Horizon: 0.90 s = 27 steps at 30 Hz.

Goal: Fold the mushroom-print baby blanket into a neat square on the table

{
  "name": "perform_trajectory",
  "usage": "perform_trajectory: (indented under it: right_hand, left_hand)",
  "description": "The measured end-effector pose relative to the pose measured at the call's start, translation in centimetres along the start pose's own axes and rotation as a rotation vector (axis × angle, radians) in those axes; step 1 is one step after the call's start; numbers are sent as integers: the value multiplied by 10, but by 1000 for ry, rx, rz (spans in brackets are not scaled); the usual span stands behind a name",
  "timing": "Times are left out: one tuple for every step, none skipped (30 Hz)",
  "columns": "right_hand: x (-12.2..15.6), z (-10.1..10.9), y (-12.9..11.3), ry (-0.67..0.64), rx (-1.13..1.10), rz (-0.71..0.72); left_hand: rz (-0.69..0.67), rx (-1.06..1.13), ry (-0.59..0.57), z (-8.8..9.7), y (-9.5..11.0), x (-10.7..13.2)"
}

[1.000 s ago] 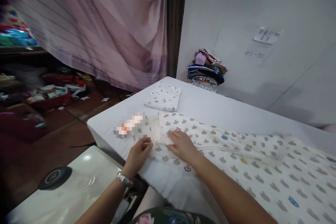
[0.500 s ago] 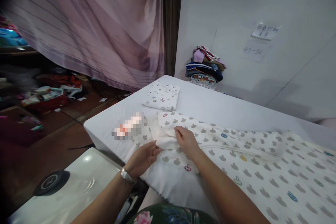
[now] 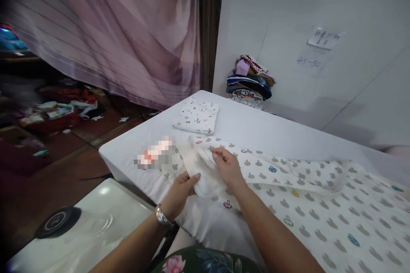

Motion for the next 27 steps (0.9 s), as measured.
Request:
perform_trajectory:
  right_hand:
    - [6,-5,-7,-34,69,49]
    - [13,-11,-12,-82,134,102]
    - [20,-18,-16,-142,194,154]
    - [28,-24,-18,-205,251,206]
    - [34,-30,-19,-261,302,256]
    - [40,-34,-19,-307,347,303]
    - [45,-36,-18,-339,384,343]
    - [49,-37,-17,-358,415,377]
    - [52,-37,-15,-371,443,404]
    - [54,-36,-13,-384,470,425]
    - [56,-36,-11,-396,498,439]
    - [58,-35,-9,-405,527,448]
    - [59,-35,-8,-406,554,454]
    - [60,-34,-6,-403,578,456]
    - [60,-34,-5,-395,598,457]
    - [61,-34,-4,-386,614,457]
    - [62,-35,-4,-378,626,457]
    - [62,-36,-3,-370,633,456]
    - [62,-36,-3,-358,634,455]
    - [61,-35,-3,-343,625,455]
    - [60,-34,-3,-325,608,456]
    - [59,-32,-4,-303,585,458]
    - [58,-30,-5,-279,562,463]
    - [56,-27,-6,-258,543,472]
    - [56,-25,-8,-243,532,484]
    - [56,-23,-10,-238,531,499]
    - [56,-22,-12,-245,539,518]
  left_hand:
    - [92,118,-19,-1,-2,2]
    - [165,215,-30,-1,-2,4]
    - [214,288,-33,-1,-2,6]
    - [243,339,-41,-1,-2,9]
    - [256,375,-52,0,-1,11]
    - [261,400,-67,1,1,14]
    - [259,415,-81,2,2,16]
    - [253,420,-93,3,3,18]
    - [247,418,-99,4,3,19]
    - [241,413,-99,6,4,20]
    - [233,406,-96,7,4,21]
    - [225,398,-95,8,4,22]
    - [215,387,-94,8,4,22]
    - [201,375,-92,8,5,22]
    - [186,361,-91,7,5,23]
    - [170,346,-89,6,6,23]
    - [154,332,-82,5,6,23]
    - [140,320,-76,4,7,23]
    - [129,312,-69,3,6,23]
    - [124,307,-61,3,6,23]
    - [123,303,-50,3,5,23]
    - [123,303,-44,4,4,23]
    - [128,306,-41,5,2,22]
    - [135,311,-42,6,1,22]
    - [144,318,-43,7,0,23]
    - [153,327,-45,7,-1,23]
    - [163,338,-46,8,-2,23]
Point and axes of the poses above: each hand's wrist, its own x-axis away from the middle knuckle, its own z-axis out of the back of the hand, y = z × x, the point moved 5 cm from there along -x, towards the middle knuckle, and after that the axes turned 4 degrees about y, right-handed, at the moved point
